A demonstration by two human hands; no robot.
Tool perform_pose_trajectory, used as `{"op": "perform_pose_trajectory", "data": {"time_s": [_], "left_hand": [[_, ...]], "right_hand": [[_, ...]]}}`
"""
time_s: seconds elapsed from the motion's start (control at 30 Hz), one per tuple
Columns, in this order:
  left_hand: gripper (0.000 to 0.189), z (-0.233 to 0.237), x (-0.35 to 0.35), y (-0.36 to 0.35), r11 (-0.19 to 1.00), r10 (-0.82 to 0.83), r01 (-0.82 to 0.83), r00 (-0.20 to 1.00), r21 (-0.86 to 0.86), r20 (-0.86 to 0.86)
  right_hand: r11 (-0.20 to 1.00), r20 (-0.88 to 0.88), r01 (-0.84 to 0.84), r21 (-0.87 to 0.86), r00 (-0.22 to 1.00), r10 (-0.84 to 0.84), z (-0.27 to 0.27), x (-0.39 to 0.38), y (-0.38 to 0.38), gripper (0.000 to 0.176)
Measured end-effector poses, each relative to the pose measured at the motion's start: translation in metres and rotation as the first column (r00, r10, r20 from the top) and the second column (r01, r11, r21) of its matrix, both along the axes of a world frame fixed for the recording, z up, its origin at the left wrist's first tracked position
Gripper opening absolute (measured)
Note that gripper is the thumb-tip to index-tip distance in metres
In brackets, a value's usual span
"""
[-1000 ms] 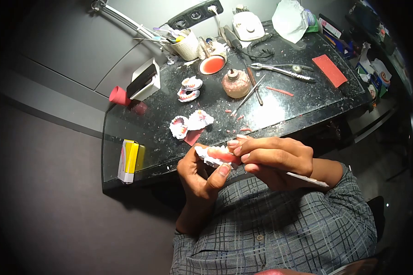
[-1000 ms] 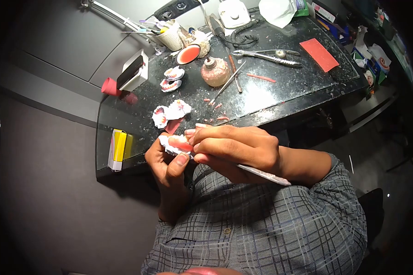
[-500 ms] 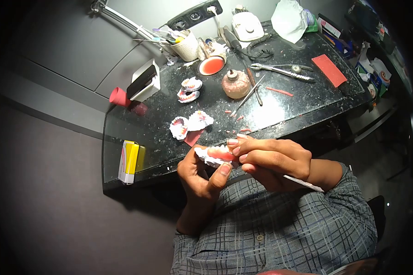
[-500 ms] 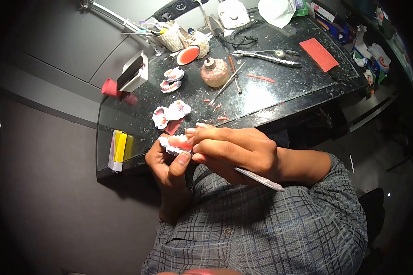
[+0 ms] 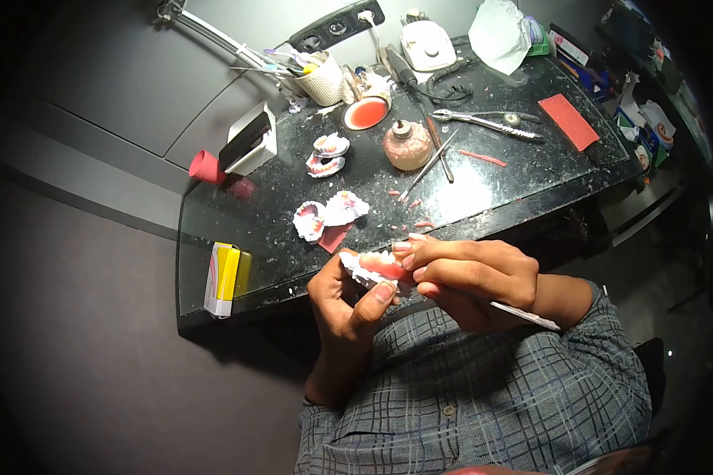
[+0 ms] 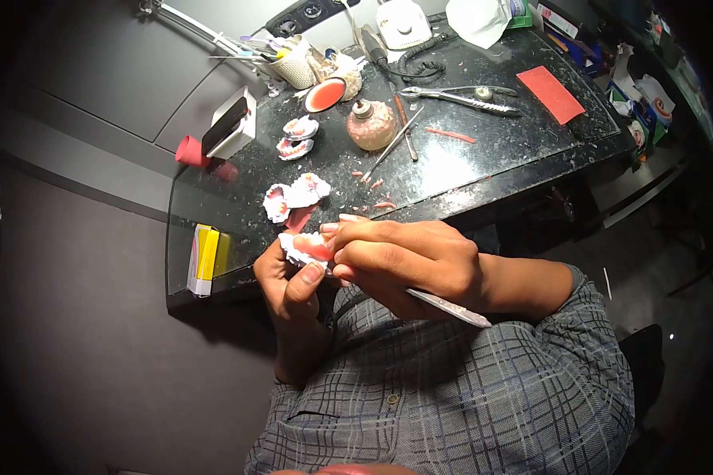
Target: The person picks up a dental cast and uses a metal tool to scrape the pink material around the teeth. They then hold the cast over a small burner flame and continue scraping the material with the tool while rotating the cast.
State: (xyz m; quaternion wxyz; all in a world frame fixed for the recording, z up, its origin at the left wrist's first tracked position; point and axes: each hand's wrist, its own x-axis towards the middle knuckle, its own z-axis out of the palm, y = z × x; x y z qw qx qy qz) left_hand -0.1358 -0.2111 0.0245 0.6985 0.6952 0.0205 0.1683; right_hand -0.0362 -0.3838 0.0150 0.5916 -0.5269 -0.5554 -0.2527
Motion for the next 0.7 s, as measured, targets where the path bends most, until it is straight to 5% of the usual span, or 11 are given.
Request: {"op": "perform_pose_trajectory", "data": {"time_s": [0.47, 0.53, 0.7], "left_hand": [[0.045, -0.004, 0.007, 0.010, 0.998, -0.064, 0.064, 0.998, -0.001, -0.011], [0.054, -0.004, 0.009, 0.018, 0.967, -0.235, 0.220, 0.964, -0.125, -0.125], [0.066, -0.020, 0.010, 0.022, 0.948, -0.265, 0.229, 0.953, -0.223, -0.148]], "right_hand": [[0.996, -0.111, -0.063, -0.068, 0.992, 0.055, 0.005, 0.003, -0.010, 0.010], [0.994, -0.146, -0.070, -0.082, 0.988, 0.057, 0.005, 0.006, -0.011, 0.008], [0.974, -0.158, -0.220, -0.045, 0.965, 0.211, 0.001, 0.004, -0.006, 0.012]]}}
